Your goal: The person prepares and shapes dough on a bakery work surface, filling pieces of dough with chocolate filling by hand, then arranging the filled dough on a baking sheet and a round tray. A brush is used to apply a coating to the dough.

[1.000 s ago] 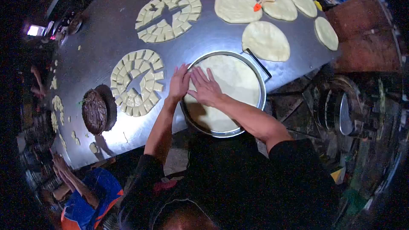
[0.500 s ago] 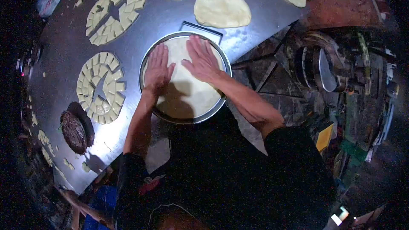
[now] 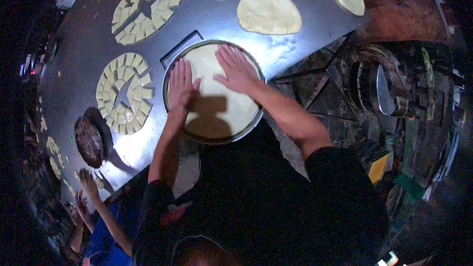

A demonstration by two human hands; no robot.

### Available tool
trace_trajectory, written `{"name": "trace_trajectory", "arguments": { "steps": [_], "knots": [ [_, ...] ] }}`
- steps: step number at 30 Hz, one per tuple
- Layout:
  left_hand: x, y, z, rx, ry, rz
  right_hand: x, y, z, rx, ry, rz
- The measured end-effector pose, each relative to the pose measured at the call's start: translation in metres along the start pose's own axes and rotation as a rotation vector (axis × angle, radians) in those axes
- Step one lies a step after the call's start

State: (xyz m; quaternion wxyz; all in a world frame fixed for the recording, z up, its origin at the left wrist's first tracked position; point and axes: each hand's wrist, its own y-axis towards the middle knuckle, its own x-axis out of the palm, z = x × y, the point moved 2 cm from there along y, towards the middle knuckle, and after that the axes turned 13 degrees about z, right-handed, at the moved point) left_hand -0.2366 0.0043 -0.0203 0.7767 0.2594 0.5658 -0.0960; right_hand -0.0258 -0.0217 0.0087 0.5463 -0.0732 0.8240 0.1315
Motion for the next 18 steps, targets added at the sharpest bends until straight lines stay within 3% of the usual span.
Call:
{"name": "trace_trajectory", "arguments": {
  "steps": [2, 4, 5, 6, 7, 9, 11, 13, 15, 17, 18],
  "knots": [
    [-0.008, -0.017, 0.012, -0.102, 0.006, 0.022, -0.002, 0.028, 0.008, 0.032, 0.190, -0.139],
    [-0.029, -0.027, 0.013, -0.235, -0.011, -0.011, -0.011, 0.020, 0.001, 0.060, 0.182, -0.061],
    [-0.029, -0.006, 0.013, -0.225, -0.003, 0.027, -0.016, 0.013, 0.003, 0.106, 0.163, 0.005],
    [-0.028, 0.004, 0.021, -0.112, -0.058, 0.055, -0.013, -0.004, -0.001, 0.038, -0.040, -0.026],
    [-0.030, 0.001, 0.029, -0.001, -0.115, 0.055, -0.007, -0.010, 0.004, 0.050, -0.034, -0.030],
    [-0.012, 0.012, 0.029, 0.038, -0.070, 0.075, -0.017, 0.008, 0.006, 0.065, 0.150, -0.104],
    [-0.003, 0.033, 0.021, 0.077, -0.021, 0.108, -0.026, 0.006, 0.018, 0.051, 0.153, -0.029],
    [-0.005, 0.027, 0.012, 0.010, -0.142, -0.126, -0.019, -0.003, 0.018, 0.042, -0.054, -0.009],
    [-0.067, 0.044, 0.001, -0.521, -0.711, -0.112, -0.023, 0.011, -0.008, 0.105, -0.034, -0.030],
    [-0.070, 0.057, -0.021, -0.360, -0.528, 0.165, -0.042, 0.029, -0.062, 0.121, -0.325, -0.063],
    [-0.062, 0.063, -0.032, -0.356, -0.531, 0.164, -0.020, 0.027, -0.069, -0.041, -0.204, 0.033]
  ]
}}
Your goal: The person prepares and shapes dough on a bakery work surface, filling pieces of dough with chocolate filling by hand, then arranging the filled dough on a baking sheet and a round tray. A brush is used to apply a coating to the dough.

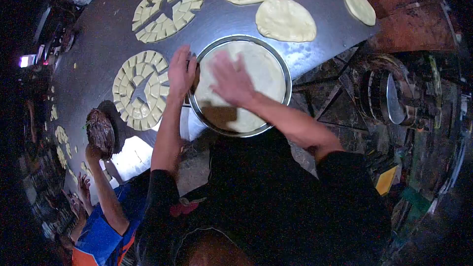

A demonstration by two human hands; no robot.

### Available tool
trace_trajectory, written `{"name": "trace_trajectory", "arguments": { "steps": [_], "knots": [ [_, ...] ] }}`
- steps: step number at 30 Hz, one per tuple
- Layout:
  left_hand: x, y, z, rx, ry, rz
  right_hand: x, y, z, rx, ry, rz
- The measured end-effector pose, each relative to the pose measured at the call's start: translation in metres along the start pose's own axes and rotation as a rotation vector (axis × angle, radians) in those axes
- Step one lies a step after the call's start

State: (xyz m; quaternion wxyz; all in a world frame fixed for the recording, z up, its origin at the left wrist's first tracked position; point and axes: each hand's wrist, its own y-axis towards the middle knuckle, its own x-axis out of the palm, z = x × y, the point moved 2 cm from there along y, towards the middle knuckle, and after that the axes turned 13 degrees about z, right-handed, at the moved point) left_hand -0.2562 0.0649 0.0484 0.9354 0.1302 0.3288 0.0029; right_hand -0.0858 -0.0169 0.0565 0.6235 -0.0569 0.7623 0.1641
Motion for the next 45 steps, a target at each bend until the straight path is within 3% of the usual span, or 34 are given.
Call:
{"name": "trace_trajectory", "arguments": {
  "steps": [1, 2, 5, 7, 9, 10, 11, 12, 13, 15, 17, 18, 20, 21, 22, 23, 25, 26, 27, 28, 29, 31, 33, 35, 37, 40, 43, 45],
  "knots": [
    [0.007, 0.002, -0.010, 0.190, 0.132, 0.050, 0.030, -0.013, -0.009, -0.142, 0.123, 0.108],
    [0.012, -0.001, -0.018, 0.381, 0.255, 0.096, 0.060, -0.022, -0.008, -0.107, 0.154, 0.046],
    [0.007, -0.005, -0.048, 0.384, 0.125, -0.093, 0.060, -0.012, -0.003, -0.146, 0.224, -0.055],
    [0.000, -0.014, -0.051, 0.379, 0.146, -0.078, 0.039, -0.010, 0.014, -0.102, 0.150, -0.047],
    [-0.013, -0.041, -0.047, 0.172, 0.136, -0.104, 0.048, -0.018, 0.027, -0.083, 0.098, -0.023],
    [-0.018, -0.063, -0.046, 0.166, 0.139, -0.119, 0.056, -0.016, 0.033, -0.102, 0.175, -0.049],
    [-0.019, -0.080, -0.046, 0.087, 0.224, -0.035, 0.055, -0.017, 0.034, -0.099, 0.177, -0.045],
    [-0.019, -0.090, -0.045, 0.013, 0.304, 0.068, 0.051, -0.013, 0.046, 0.038, 0.134, -0.016],
    [-0.024, -0.106, -0.040, -0.069, 0.342, 0.045, 0.047, -0.015, 0.057, 0.177, 0.095, 0.004],
    [-0.018, -0.121, -0.017, 0.040, 0.602, 0.127, 0.035, -0.009, 0.066, 0.070, 0.076, -0.032],
    [0.007, -0.106, 0.003, 0.337, 0.153, 0.255, 0.035, -0.001, 0.069, 0.147, 0.427, -0.110],
    [0.024, -0.084, 0.029, 0.232, 0.130, 0.207, 0.023, 0.003, 0.069, 0.231, 0.573, -0.127],
    [0.067, -0.053, 0.035, 0.470, 0.228, 0.004, 0.036, -0.020, 0.072, 0.326, 0.391, -0.036],
    [0.088, -0.041, 0.036, 0.542, 0.460, -0.169, 0.039, -0.036, 0.074, 0.426, 0.222, 0.044],
    [0.094, -0.037, 0.030, 0.549, 0.460, -0.171, 0.030, -0.044, 0.071, 0.271, 0.063, 0.106],
    [0.101, -0.034, 0.022, 0.514, 0.467, -0.197, 0.026, -0.039, 0.083, 0.277, 0.062, 0.114],
    [0.102, -0.028, 0.018, 0.478, 0.485, -0.209, 0.024, -0.030, 0.103, 0.219, 0.320, 0.012],
    [0.085, -0.027, 0.018, 0.488, 0.502, -0.233, 0.001, -0.039, 0.101, 0.423, 0.542, 0.203],
    [0.061, -0.016, 0.021, 0.196, 0.100, -0.226, -0.022, -0.051, 0.103, 0.620, 0.757, 0.401],
    [0.040, -0.003, 0.028, -0.098, -0.297, -0.206, -0.027, -0.071, 0.106, 0.652, 0.566, 0.484],
    [0.008, -0.007, 0.043, -0.211, -0.323, -0.033, -0.033, -0.093, 0.106, 0.685, 0.368, 0.563],
    [-0.021, -0.029, 0.003, -0.230, -0.263, 0.160, 0.007, -0.146, 0.097, 0.903, 0.173, 0.529],
    [-0.043, -0.073, -0.021, -0.342, -0.094, 0.197, 0.026, -0.169, 0.069, 1.359, 0.569, 0.286],
    [-0.055, -0.115, 0.001, -0.427, 0.039, 0.059, 0.033, -0.179, 0.055, 1.586, 1.011, 0.140],
    [-0.050, -0.160, -0.002, -0.183, 0.141, -0.061, 0.040, -0.193, 0.045, 1.635, 1.162, 0.412],
    [-0.025, -0.193, 0.015, -0.108, 0.015, -0.057, 0.034, -0.233, 0.058, 1.687, 1.170, 0.581],
    [0.024, -0.207, 0.037, 0.082, 0.088, -0.153, 0.026, -0.304, 0.085, 1.728, 1.266, 0.795],
    [0.061, -0.218, 0.072, -0.338, -0.002, -0.592, 0.011, -0.352, 0.102, 1.772, 1.358, 0.889]
  ]
}}
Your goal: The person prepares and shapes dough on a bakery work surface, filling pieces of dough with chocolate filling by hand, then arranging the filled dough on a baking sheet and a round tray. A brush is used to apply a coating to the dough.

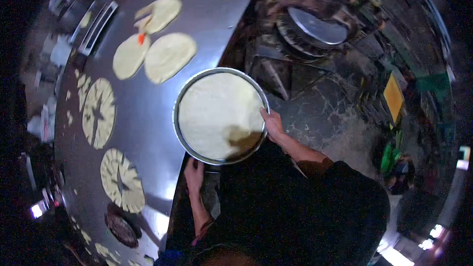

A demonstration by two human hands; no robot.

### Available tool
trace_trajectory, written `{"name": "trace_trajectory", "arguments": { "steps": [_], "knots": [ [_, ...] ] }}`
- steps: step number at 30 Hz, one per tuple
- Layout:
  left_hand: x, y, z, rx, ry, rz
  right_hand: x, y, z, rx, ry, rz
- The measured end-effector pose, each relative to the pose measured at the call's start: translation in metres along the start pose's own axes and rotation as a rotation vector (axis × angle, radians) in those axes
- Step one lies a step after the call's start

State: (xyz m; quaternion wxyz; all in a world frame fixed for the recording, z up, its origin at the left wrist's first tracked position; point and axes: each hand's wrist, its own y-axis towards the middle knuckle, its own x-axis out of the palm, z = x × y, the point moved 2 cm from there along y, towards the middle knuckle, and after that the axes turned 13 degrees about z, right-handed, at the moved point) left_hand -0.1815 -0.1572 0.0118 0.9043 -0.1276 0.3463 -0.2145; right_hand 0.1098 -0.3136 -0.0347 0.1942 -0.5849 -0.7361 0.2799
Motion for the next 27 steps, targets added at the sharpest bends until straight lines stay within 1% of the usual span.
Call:
{"name": "trace_trajectory", "arguments": {
  "steps": [1, 2, 4, 5, 6, 7, 8, 10, 11, 12, 14, 15, 16, 18, 19, 20, 21, 22, 23, 24, 25, 26, 27],
  "knots": [
    [0.030, 0.002, 0.005, -0.079, -0.247, -0.172, -0.025, 0.008, -0.010, -0.019, 0.046, 0.036],
    [0.059, 0.005, 0.010, -0.217, -0.513, -0.379, -0.052, 0.020, -0.014, -0.025, 0.061, 0.042],
    [0.111, 0.009, 0.039, -0.205, -0.510, -0.528, -0.109, 0.053, -0.014, -0.113, 0.019, 0.162],
    [0.138, 0.011, 0.054, -0.265, -0.506, -0.564, -0.136, 0.075, -0.012, -0.118, 0.032, 0.154],
    [0.161, 0.010, 0.065, -0.332, -0.497, -0.600, -0.164, 0.095, -0.005, -0.067, 0.029, 0.228],
    [0.184, 0.011, 0.073, -0.358, -0.465, -0.635, -0.185, 0.110, -0.003, -0.021, 0.028, 0.302],
    [0.203, 0.011, 0.089, -0.347, -0.463, -0.633, -0.199, 0.120, -0.011, -0.027, 0.036, 0.298],
    [0.234, 0.006, 0.114, -0.371, -0.350, -0.674, -0.229, 0.131, -0.026, -0.117, -0.070, 0.343],
    [0.261, 0.012, 0.097, -0.370, -0.420, -0.708, -0.243, 0.145, -0.023, -0.105, 0.087, 0.306],
    [0.272, 0.009, 0.106, -0.367, -0.424, -0.703, -0.252, 0.157, -0.027, -0.108, 0.087, 0.300],
    [0.296, 0.002, 0.125, -0.394, -0.471, -0.736, -0.266, 0.186, -0.035, -0.077, 0.216, 0.286],
    [0.310, 0.004, 0.133, -0.374, -0.433, -0.735, -0.277, 0.208, -0.046, -0.143, -0.234, 0.383],
    [0.324, 0.007, 0.141, -0.375, -0.439, -0.722, -0.280, 0.226, -0.051, -0.146, -0.237, 0.370],
    [0.351, 0.014, 0.157, -0.381, -0.524, -0.692, -0.274, 0.235, -0.077, -0.125, 0.392, 0.139],
    [0.365, 0.021, 0.162, -0.379, -0.580, -0.674, -0.265, 0.228, -0.084, -0.205, 0.503, 0.014],
    [0.379, 0.028, 0.167, -0.375, -0.639, -0.655, -0.263, 0.223, -0.076, -0.176, 0.482, 0.073],
    [0.386, 0.034, 0.180, -0.403, -0.630, -0.688, -0.264, 0.220, -0.058, -0.153, 0.457, 0.127],
    [0.389, 0.041, 0.196, -0.428, -0.625, -0.713, -0.269, 0.232, -0.018, 0.017, 0.719, -0.518],
    [0.396, 0.045, 0.208, -0.400, -0.724, -0.703, -0.274, 0.245, 0.011, 0.237, 0.935, -1.176],
    [0.400, 0.050, 0.219, -0.372, -0.831, -0.667, -0.272, 0.205, -0.004, 0.292, 0.902, -1.225],
    [0.389, 0.053, 0.233, -0.311, -0.716, -0.615, -0.243, 0.192, -0.032, 0.381, 0.809, -0.553],
    [0.379, 0.055, 0.241, -0.265, -0.604, -0.558, -0.197, 0.170, -0.076, 0.395, 0.618, 0.099],
    [0.378, 0.063, 0.236, -0.144, -0.625, -0.507, -0.180, 0.165, -0.104, 0.434, 0.721, 0.145]
  ]
}}
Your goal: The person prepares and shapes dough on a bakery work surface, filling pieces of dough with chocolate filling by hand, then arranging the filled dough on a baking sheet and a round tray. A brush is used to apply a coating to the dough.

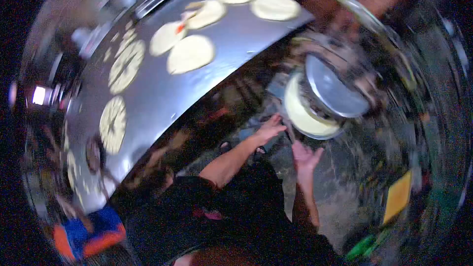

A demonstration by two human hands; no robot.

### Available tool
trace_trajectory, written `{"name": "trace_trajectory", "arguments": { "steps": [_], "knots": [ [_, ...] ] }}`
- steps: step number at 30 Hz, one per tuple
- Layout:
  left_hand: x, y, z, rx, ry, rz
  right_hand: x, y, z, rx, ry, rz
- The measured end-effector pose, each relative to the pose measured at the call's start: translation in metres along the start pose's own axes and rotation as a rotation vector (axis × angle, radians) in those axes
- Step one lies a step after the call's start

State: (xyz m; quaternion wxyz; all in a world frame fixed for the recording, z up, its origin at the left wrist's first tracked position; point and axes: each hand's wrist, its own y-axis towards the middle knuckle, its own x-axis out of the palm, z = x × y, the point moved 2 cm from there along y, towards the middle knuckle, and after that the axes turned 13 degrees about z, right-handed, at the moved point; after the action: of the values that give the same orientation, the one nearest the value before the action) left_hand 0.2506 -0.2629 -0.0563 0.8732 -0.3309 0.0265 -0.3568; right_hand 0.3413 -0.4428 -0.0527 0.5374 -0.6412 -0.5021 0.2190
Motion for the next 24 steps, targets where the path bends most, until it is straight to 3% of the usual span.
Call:
{"name": "trace_trajectory", "arguments": {
  "steps": [1, 3, 5, 7, 11, 13, 14, 15, 16, 17, 19, 21, 23, 24],
  "knots": [
    [-0.012, -0.001, -0.005, 0.116, 0.023, 0.015, 0.017, -0.003, -0.004, 0.032, 0.107, 0.053],
    [-0.043, -0.029, -0.004, 0.239, -0.107, 0.073, 0.014, 0.033, -0.020, 0.010, 0.154, -0.215],
    [-0.094, -0.062, -0.010, 0.234, 0.175, 0.182, 0.046, 0.006, -0.028, -0.015, 0.234, -0.197],
    [-0.147, -0.093, -0.044, 0.261, 0.189, 0.335, 0.061, 0.010, -0.041, -0.071, 0.204, -0.108],
    [-0.237, -0.191, -0.061, 0.100, 0.262, 0.748, 0.043, 0.083, -0.069, -0.087, 0.127, -0.009],
    [-0.290, -0.229, -0.069, 0.288, 0.259, 1.002, 0.034, 0.093, -0.062, -0.149, -0.062, 0.031],
    [-0.315, -0.250, -0.065, 0.323, 0.113, 1.091, 0.028, 0.095, -0.051, -0.150, -0.081, 0.027],
    [-0.347, -0.270, -0.057, 0.365, -0.034, 1.175, 0.023, 0.099, -0.035, -0.218, -0.427, 0.025],
    [-0.390, -0.287, -0.056, 0.392, 0.046, 1.300, 0.021, 0.102, -0.016, -0.287, -0.771, 0.024],
    [-0.432, -0.300, -0.054, 0.419, 0.128, 1.423, 0.020, 0.108, 0.007, -0.291, -0.781, 0.016],
    [-0.495, -0.330, -0.008, 0.467, 0.300, 1.606, 0.019, 0.109, 0.062, 0.089, -1.267, -0.275],
    [-0.574, -0.326, 0.009, 0.529, 0.419, 1.681, 0.047, 0.003, 0.157, -0.246, -1.621, -0.189],
    [-0.640, -0.309, 0.017, 0.518, 0.558, 1.615, 0.057, -0.035, 0.227, -0.429, -1.850, -0.450],
    [-0.665, -0.300, 0.022, 0.505, 0.711, 1.546, 0.062, -0.045, 0.254, -0.443, -1.842, -0.444]
  ]
}}
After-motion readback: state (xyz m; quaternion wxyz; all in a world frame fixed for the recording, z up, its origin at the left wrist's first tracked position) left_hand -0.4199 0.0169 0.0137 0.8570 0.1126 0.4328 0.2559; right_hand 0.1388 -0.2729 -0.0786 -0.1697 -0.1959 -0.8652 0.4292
